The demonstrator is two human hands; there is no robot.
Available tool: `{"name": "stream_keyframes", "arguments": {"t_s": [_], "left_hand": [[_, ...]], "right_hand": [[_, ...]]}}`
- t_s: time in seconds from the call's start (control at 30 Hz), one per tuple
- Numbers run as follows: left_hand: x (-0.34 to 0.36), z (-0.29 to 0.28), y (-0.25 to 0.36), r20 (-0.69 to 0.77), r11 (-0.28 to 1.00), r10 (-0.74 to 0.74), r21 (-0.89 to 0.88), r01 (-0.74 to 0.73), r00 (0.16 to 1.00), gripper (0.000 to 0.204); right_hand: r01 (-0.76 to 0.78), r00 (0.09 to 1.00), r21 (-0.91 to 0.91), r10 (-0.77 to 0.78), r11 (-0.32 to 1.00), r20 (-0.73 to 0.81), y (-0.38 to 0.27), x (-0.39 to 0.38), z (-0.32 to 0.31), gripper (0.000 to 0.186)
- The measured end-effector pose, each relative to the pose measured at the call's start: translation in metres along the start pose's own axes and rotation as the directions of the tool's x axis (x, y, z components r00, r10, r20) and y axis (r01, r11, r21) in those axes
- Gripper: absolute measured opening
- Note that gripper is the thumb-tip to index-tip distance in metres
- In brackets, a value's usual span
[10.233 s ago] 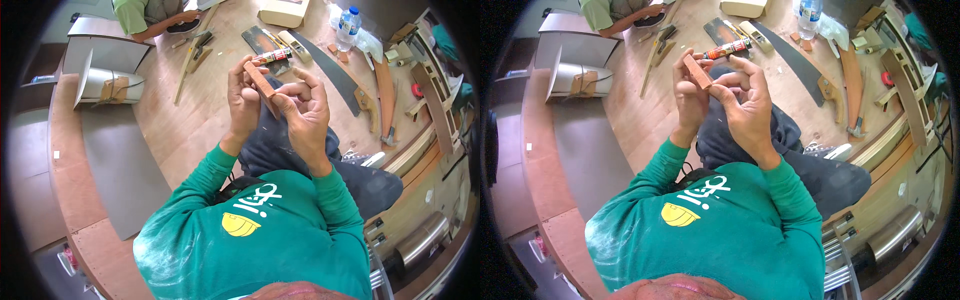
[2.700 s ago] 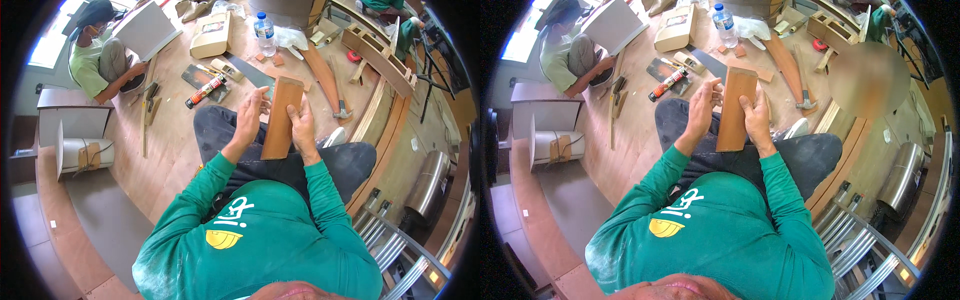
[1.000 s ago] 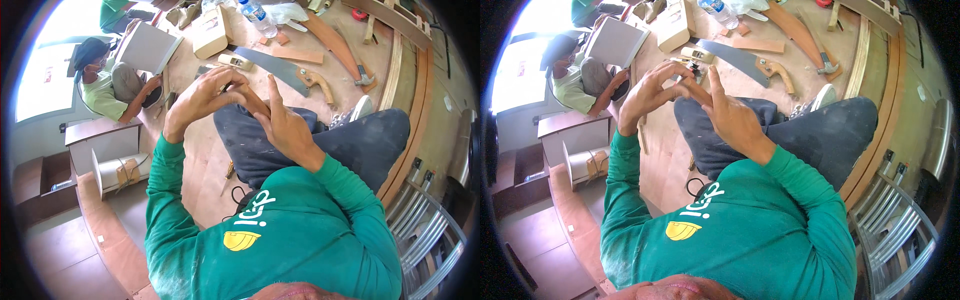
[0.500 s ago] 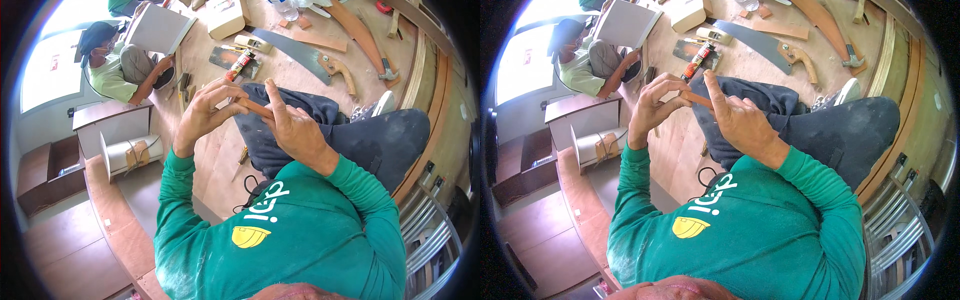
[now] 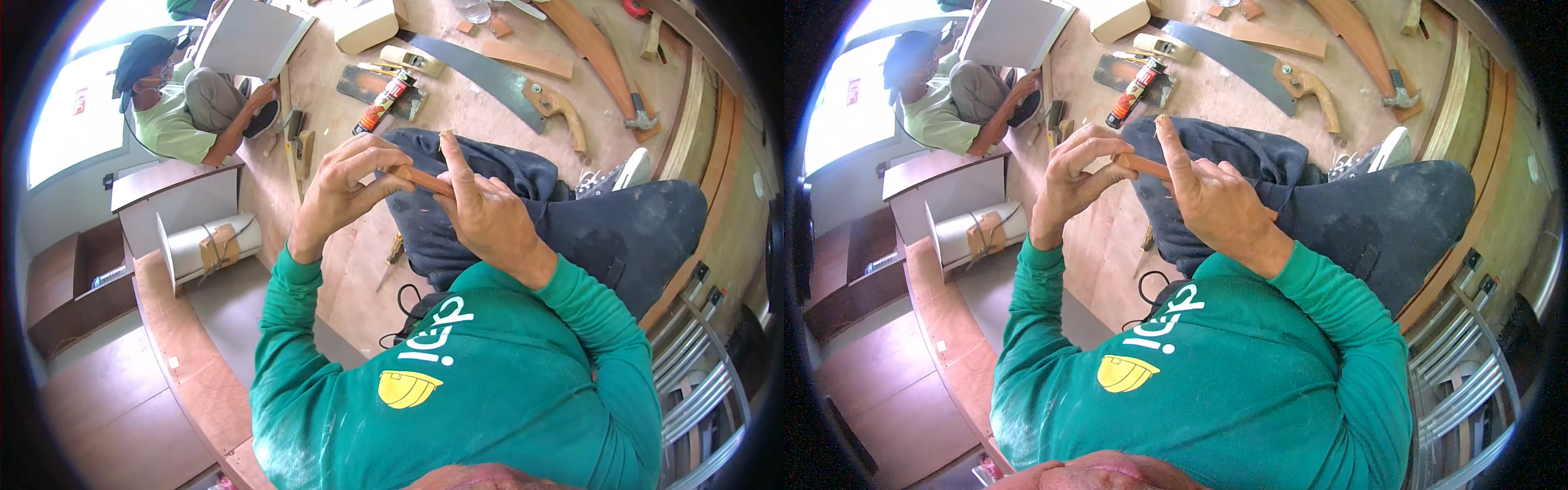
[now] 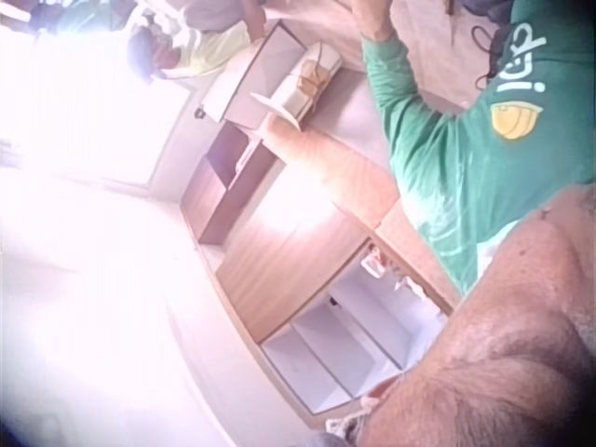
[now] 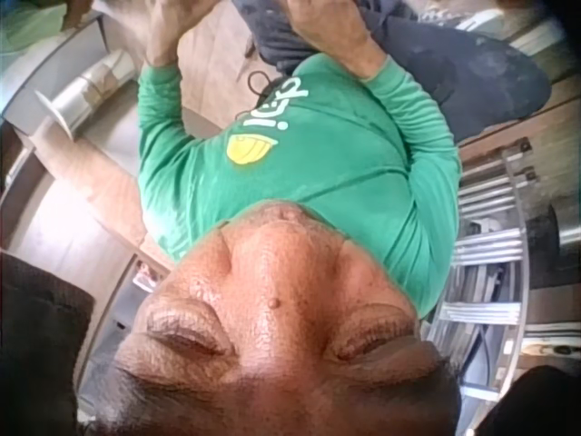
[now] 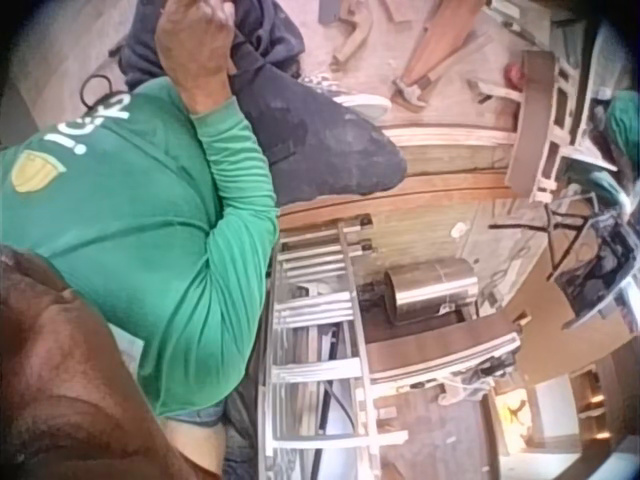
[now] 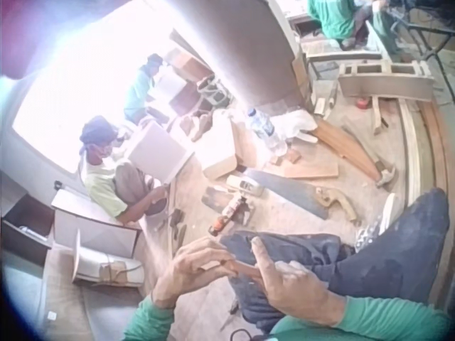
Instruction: The person applies a substance from a tube to a wooden block, smears it with their finger, and then fits the block against a corner of a wooden structure while marking it with a pencil.
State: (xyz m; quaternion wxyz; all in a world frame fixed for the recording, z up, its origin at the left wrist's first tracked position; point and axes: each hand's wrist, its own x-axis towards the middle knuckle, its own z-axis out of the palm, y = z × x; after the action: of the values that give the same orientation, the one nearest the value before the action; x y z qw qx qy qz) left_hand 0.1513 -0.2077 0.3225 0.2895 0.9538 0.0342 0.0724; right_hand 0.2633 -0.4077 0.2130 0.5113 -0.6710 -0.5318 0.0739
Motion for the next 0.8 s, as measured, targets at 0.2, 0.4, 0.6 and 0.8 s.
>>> {"name": "stream_keyframes", "arguments": {"t_s": [0.2,0.4,0.6,0.8], "left_hand": [[-0.007,0.004,-0.008,0.002,0.999,-0.01,-0.033,0.01,1.0,0.04],[0.001,0.008,-0.007,-0.093,1.0,-0.024,-0.02,0.022,0.995,0.041],[0.0,0.01,-0.004,-0.138,0.996,-0.084,-0.029,0.08,0.987,0.043],[-0.011,0.012,0.006,-0.22,0.989,-0.013,0.14,0.045,0.975,0.044]], "right_hand": [[-0.012,0.999,-0.02,0.013,1.0,0.044,0.001,-0.002,0.003,0.086],[-0.109,0.994,0.172,0.103,0.979,0.047,0.01,0.012,-0.006,0.092],[-0.163,0.986,0.221,0.153,0.962,0.062,0.01,0.012,-0.007,0.092],[-0.145,0.989,0.199,0.149,0.969,-0.003,0.004,0.009,0.001,0.082]]}}
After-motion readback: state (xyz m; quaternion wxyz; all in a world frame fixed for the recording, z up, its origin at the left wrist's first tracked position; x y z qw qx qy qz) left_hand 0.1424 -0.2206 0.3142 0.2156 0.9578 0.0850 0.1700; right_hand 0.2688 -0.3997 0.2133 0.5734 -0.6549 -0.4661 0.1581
